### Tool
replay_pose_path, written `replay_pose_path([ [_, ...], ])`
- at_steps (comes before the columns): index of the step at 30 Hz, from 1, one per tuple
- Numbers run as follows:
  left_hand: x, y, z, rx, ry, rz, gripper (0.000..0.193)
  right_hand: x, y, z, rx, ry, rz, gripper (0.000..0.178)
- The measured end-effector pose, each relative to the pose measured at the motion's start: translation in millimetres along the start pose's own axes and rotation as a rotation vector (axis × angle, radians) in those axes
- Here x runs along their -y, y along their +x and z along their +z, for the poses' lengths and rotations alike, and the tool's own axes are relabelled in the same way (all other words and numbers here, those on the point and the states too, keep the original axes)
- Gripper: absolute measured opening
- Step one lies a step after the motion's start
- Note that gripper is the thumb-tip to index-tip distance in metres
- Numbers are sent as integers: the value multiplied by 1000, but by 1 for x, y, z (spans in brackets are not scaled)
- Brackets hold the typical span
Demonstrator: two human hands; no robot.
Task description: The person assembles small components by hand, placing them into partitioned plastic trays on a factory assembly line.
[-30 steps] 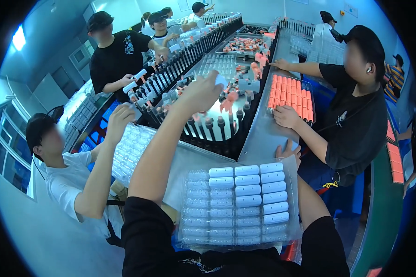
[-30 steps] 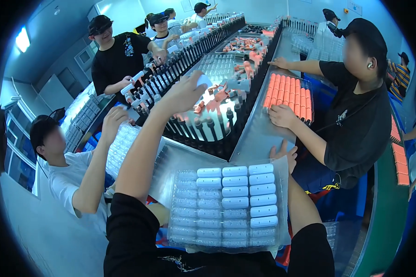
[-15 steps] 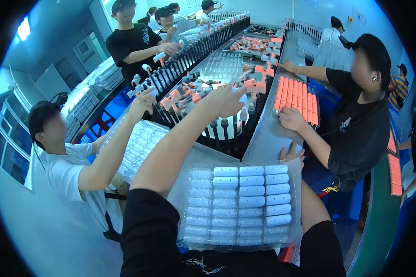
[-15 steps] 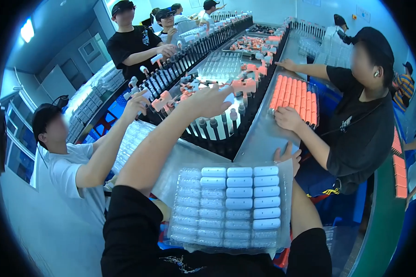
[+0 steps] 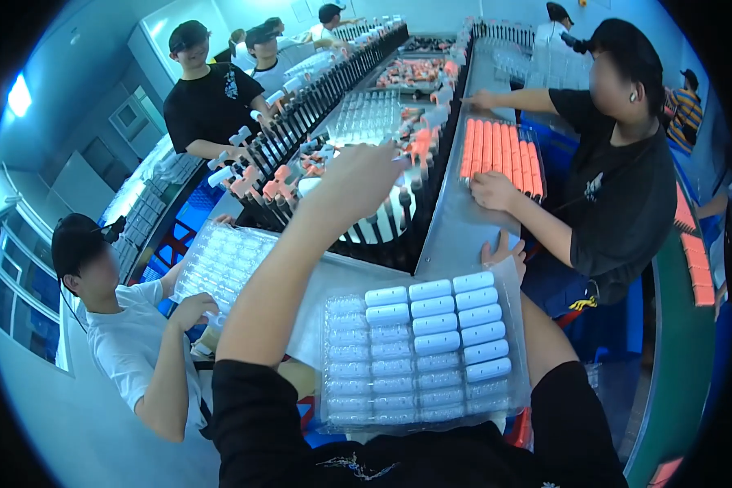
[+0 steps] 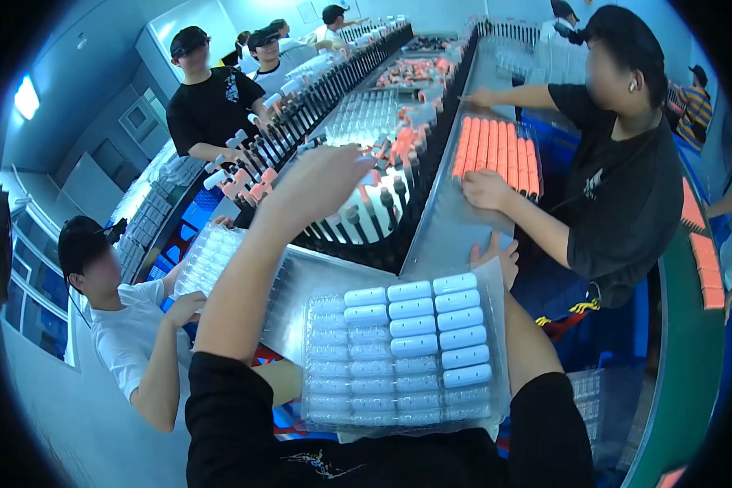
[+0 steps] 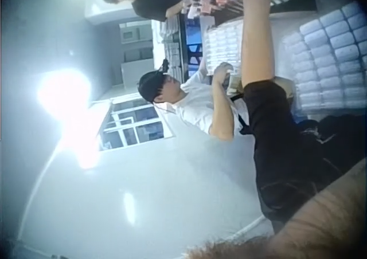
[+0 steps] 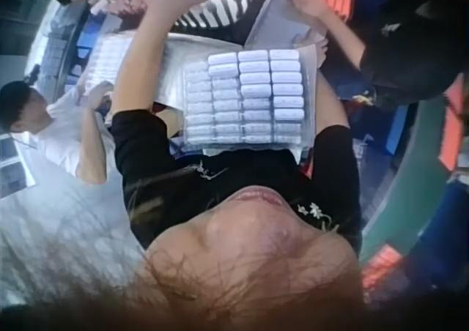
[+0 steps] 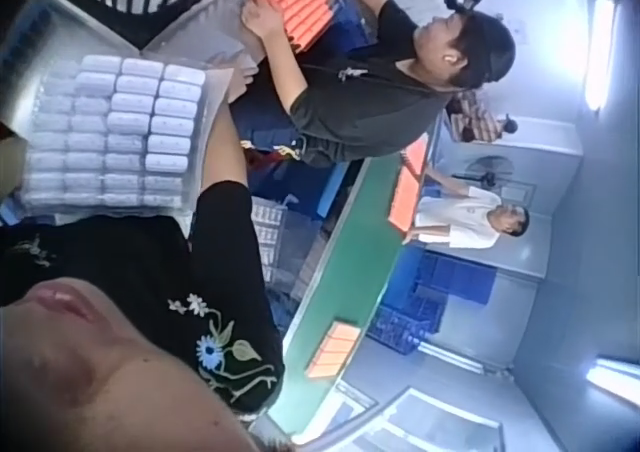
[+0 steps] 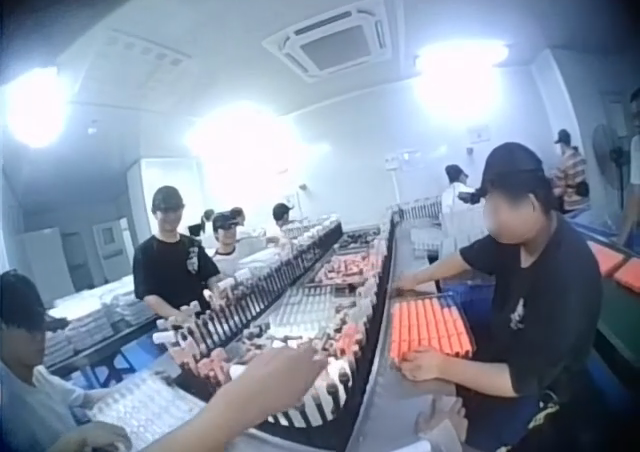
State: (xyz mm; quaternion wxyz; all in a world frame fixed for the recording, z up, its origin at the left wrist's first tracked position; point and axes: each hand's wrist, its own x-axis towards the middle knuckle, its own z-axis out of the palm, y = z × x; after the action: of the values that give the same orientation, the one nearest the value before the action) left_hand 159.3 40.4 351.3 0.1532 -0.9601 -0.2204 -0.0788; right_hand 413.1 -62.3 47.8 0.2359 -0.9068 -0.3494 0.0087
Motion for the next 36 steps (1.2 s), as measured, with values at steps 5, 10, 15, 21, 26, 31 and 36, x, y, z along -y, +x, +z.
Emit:
replay_pose_path([
  [5, 25, 57, 75, -347, -80, 284, 30, -3, -4, 20, -106, -23, -25, 62],
  [10, 23, 43, 85, -142, -28, 189, 37, -12, -13, 6, -51, 8, 3, 62],
  [15, 15, 24, 80, 1, 417, 180, 13, -9, -6, -1, 105, 81, -5, 68],
  [21, 65, -11, 101, 213, 471, -293, 30, -2, 11, 16, 36, 24, -41, 63],
  [26, 36, -57, 134, -150, 331, -703, 30, -14, 9, 23, 59, -7, -8, 63],
  [31, -62, -103, 121, 46, -40, -563, 20, -2, 0, 27, -14, -6, 3, 60],
  [36, -233, -107, 77, 51, -612, -185, 31, -11, 2, 34, -78, -23, -15, 60],
])
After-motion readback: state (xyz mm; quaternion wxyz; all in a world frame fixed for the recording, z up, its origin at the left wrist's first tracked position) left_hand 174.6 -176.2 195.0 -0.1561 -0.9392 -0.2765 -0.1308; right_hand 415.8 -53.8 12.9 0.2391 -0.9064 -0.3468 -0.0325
